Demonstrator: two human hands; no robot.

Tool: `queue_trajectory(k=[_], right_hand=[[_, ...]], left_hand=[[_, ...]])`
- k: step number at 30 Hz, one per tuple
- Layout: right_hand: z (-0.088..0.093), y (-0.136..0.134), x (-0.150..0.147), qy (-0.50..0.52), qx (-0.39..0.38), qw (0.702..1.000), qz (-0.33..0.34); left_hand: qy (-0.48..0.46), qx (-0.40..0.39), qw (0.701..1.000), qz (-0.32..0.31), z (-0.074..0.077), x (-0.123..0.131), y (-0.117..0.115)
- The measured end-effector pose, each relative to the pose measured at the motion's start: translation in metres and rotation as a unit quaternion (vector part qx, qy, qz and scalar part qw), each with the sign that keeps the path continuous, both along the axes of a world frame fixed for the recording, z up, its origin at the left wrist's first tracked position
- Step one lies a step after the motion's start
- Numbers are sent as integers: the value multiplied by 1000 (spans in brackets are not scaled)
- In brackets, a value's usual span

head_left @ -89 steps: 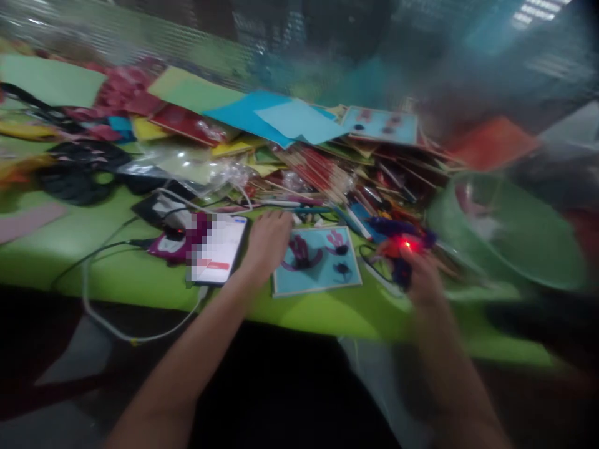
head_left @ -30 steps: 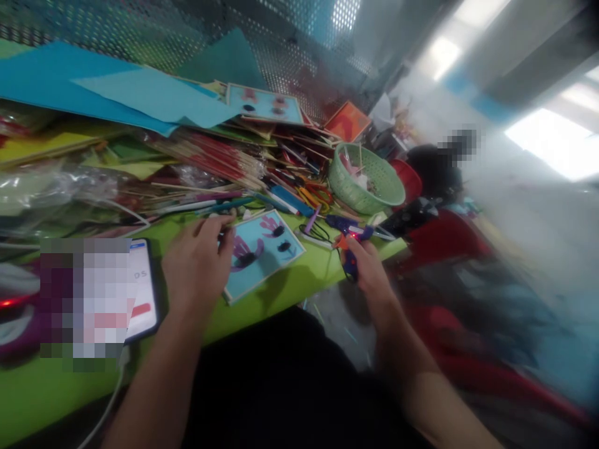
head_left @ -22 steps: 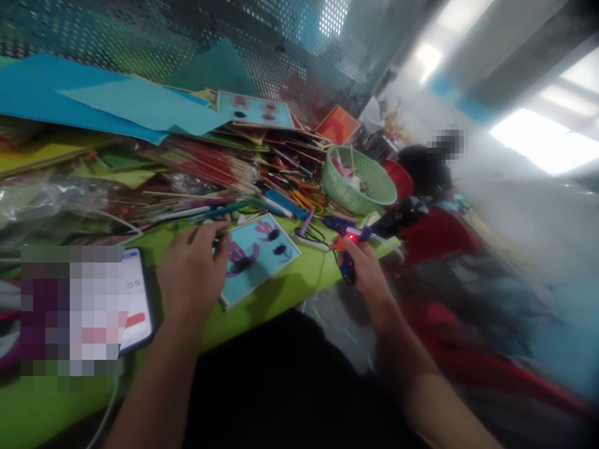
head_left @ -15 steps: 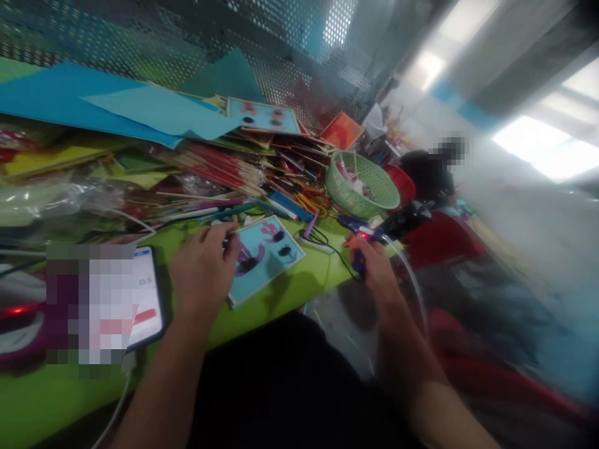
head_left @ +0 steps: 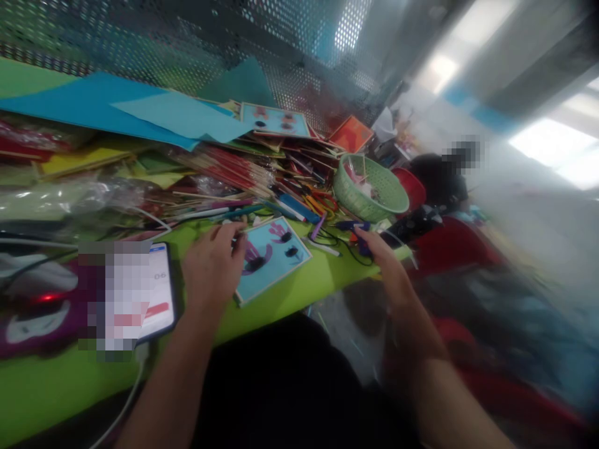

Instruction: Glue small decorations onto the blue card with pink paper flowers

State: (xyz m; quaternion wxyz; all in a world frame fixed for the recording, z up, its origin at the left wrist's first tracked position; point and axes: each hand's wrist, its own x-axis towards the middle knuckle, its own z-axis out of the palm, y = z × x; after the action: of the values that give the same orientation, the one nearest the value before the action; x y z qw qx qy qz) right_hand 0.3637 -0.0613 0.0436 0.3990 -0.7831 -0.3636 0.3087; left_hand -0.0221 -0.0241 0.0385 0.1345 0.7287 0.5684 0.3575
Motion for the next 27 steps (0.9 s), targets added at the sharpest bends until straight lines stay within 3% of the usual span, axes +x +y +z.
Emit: queue_trajectory(k=[7, 9, 11, 14, 16, 18, 20, 23, 25, 27], right_hand=[[6, 10, 6, -199, -70, 978, -11], [15, 7, 6, -270, -86, 959, -19], [22, 4, 1, -383, -83, 920, 0], [27, 8, -18, -507, -1, 853, 125], [25, 18, -35, -511, 60, 821, 250], [21, 32, -52, -521, 71, 775, 352], [16, 46, -65, -549, 44, 729, 407], [15, 56, -73, -590, 18, 682, 431], [21, 53, -73, -599, 39, 680, 421], [32, 49, -74, -585, 83, 706, 391]], left_hand=[[0, -4, 1000, 6, -2, 0, 0], [-9, -7, 1000, 6, -1, 0, 1], [-21, -21, 1000, 5, 0, 0, 1], [-51, -46, 998, -8, 1, -1, 2], [-87, -51, 995, -22, -1, -2, 4], [-142, -54, 988, -35, -4, -2, 6], [-232, -78, 969, -44, -8, -2, 9], [-403, -142, 903, -50, -13, 0, 14], [-487, -164, 856, -47, -13, 1, 15], [-543, -177, 819, -42, -12, 2, 16]])
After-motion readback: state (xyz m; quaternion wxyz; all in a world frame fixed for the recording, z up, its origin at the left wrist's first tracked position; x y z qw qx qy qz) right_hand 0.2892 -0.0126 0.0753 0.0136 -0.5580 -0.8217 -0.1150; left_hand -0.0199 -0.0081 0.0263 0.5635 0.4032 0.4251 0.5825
